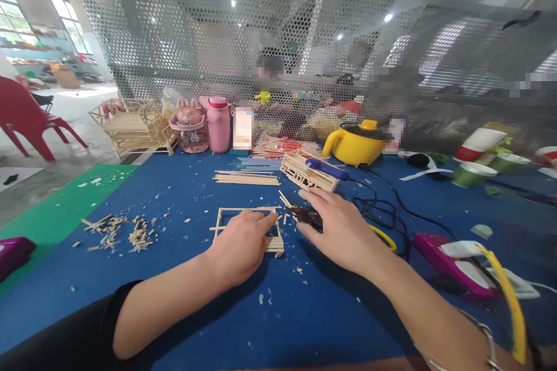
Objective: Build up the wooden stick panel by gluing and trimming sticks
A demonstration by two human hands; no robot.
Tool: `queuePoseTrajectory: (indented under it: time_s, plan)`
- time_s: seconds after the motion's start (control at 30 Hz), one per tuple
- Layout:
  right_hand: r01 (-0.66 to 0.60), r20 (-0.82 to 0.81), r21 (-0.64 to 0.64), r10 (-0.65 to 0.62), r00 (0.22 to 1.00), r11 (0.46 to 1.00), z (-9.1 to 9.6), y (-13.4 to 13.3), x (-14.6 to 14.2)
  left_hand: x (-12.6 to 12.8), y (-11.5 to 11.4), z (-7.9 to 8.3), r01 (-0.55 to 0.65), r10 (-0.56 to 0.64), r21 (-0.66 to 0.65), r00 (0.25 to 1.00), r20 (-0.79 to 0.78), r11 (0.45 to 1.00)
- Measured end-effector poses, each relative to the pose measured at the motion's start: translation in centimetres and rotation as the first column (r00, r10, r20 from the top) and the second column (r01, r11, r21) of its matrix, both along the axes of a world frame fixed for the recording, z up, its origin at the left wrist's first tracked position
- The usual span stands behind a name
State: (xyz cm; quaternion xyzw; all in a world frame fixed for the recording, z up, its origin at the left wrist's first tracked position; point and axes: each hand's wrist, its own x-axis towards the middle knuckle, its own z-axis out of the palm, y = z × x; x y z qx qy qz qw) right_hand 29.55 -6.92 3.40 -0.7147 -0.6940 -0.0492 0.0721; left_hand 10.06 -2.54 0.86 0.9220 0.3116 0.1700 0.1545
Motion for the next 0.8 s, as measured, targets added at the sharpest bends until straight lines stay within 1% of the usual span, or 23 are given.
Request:
queuePoseTrajectory:
  time_s: [0.03, 0.07, 0.1, 0.13, 0.17, 0.2, 0.27, 0.33, 0.37, 0.4, 0.43, 0.47, 0.5, 0.53, 0.57, 0.6, 0.67, 0.8]
  plan:
    - [-0.122, -0.095, 0.005, 0.122, 0.988, 0.992, 0.7, 0.2, -0.4, 0.1, -0.1, -0.2, -0.007, 0.007, 0.001, 1.0, -0.002, 1.0]
    - [-0.218, -0.202, -0.013, 0.211, 0.956, 0.976, 1.3, 0.4, -0.8, 0.1, -0.2, -0.3, -0.016, 0.016, 0.001, 1.0, 0.0, 1.0]
    - [-0.304, -0.307, -0.027, 0.281, 0.909, 0.952, 1.7, 0.6, -1.1, 0.2, -0.3, -0.5, -0.023, 0.023, -0.003, 1.0, 0.007, 1.0]
    - [-0.363, -0.399, -0.032, 0.321, 0.859, 0.931, 1.8, 0.7, -1.4, 0.3, -0.3, -0.6, -0.026, 0.026, -0.009, 0.999, 0.021, 1.0]
    - [-0.39, -0.459, -0.032, 0.333, 0.824, 0.92, 1.7, 0.8, -1.6, 0.4, -0.4, -0.7, -0.023, 0.024, -0.018, 0.999, 0.039, 1.0]
    - [-0.398, -0.492, -0.023, 0.337, 0.803, 0.917, 1.4, 0.9, -1.7, 0.5, -0.5, -0.8, -0.015, 0.017, -0.031, 0.998, 0.058, 0.999]
    - [-0.387, -0.512, 0.004, 0.334, 0.791, 0.922, 0.6, 1.0, -1.6, 0.4, -0.6, -0.8, 0.009, -0.004, -0.054, 0.995, 0.103, 0.999]
    - [-0.389, -0.524, 0.012, 0.337, 0.782, 0.921, -0.2, 0.9, -1.3, -0.1, -0.6, -0.5, 0.041, -0.032, -0.058, 0.986, 0.161, 0.997]
    - [-0.388, -0.533, 0.016, 0.336, 0.776, 0.921, -0.5, 0.9, -1.2, -0.7, -0.5, -0.2, 0.039, -0.028, -0.051, 0.98, 0.199, 0.998]
    - [-0.378, -0.542, 0.027, 0.331, 0.773, 0.925, -0.8, 0.8, -1.1, -1.5, -0.2, 0.2, 0.006, 0.005, -0.046, 0.97, 0.244, 0.999]
    - [-0.359, -0.549, 0.042, 0.322, 0.771, 0.932, -1.1, 0.8, -1.2, -2.4, 0.1, 0.6, -0.059, 0.072, -0.052, 0.953, 0.294, 0.997]
    - [-0.335, -0.558, 0.059, 0.31, 0.77, 0.94, -1.4, 0.8, -1.2, -3.5, 0.6, 0.9, -0.178, 0.197, -0.086, 0.917, 0.347, 0.98]
    - [-0.313, -0.569, 0.073, 0.297, 0.767, 0.947, -1.6, 0.8, -1.4, -4.6, 1.1, 1.1, -0.318, 0.36, -0.169, 0.848, 0.39, 0.933]
    - [-0.296, -0.581, 0.082, 0.287, 0.762, 0.952, -1.8, 0.8, -1.5, -5.7, 1.7, 1.2, -0.415, 0.508, -0.299, 0.761, 0.403, 0.859]
    - [-0.289, -0.591, 0.088, 0.283, 0.755, 0.953, -2.0, 0.8, -1.7, -6.6, 2.2, 1.2, -0.436, 0.627, -0.478, 0.679, 0.382, 0.763]
    - [-0.292, -0.598, 0.092, 0.287, 0.748, 0.952, -2.2, 0.9, -1.8, -7.4, 2.6, 1.0, -0.386, 0.698, -0.645, 0.632, 0.337, 0.66]
    - [-0.304, -0.596, 0.109, 0.307, 0.742, 0.946, -2.4, 1.0, -2.1, -8.3, 3.1, 0.5, -0.304, 0.73, -0.783, 0.632, 0.261, 0.543]
    - [-0.329, -0.561, 0.136, 0.346, 0.752, 0.934, -2.8, 1.3, -2.1, -8.1, 2.5, -0.6, -0.181, 0.689, -0.89, 0.702, 0.18, 0.418]
